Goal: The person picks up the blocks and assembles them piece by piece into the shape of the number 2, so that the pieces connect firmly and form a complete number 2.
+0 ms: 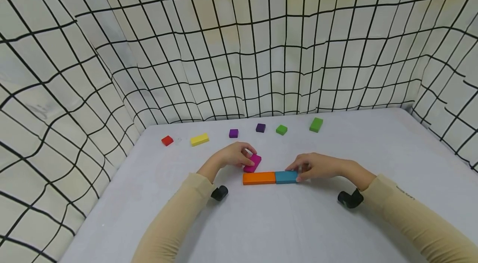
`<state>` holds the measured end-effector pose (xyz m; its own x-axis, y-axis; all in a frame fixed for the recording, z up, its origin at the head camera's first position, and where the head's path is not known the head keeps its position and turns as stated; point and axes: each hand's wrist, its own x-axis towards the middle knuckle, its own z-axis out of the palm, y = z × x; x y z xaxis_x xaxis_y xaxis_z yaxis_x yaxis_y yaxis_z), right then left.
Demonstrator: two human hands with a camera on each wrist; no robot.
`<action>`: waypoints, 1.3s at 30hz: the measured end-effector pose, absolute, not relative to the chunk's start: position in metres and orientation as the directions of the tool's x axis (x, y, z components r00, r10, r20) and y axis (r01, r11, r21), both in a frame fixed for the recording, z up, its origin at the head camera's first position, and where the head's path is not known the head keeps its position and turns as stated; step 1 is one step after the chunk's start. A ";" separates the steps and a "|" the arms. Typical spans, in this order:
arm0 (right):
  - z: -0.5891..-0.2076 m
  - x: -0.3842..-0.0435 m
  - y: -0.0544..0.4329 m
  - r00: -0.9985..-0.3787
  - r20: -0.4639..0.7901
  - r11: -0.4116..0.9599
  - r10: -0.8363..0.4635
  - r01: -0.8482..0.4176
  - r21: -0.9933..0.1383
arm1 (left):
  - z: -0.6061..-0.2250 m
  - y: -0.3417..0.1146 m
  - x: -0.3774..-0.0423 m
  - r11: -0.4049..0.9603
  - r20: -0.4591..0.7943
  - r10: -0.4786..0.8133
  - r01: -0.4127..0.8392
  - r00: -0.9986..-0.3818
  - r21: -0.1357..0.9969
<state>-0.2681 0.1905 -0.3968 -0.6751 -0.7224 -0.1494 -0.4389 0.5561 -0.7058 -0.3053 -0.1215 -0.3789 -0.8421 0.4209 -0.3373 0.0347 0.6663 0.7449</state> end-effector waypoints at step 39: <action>-0.396 -0.268 0.191 -0.668 -0.149 0.553 -0.729 -0.446 -0.703 | -0.380 -0.121 -0.307 0.710 -0.354 0.415 0.055 -0.838 0.702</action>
<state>-0.2684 0.1912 -0.3957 -0.6684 -0.7287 -0.1488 -0.4464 0.5531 -0.7034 -0.3066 -0.1214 -0.3799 -0.8381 0.4154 -0.3538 0.0554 0.7099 0.7022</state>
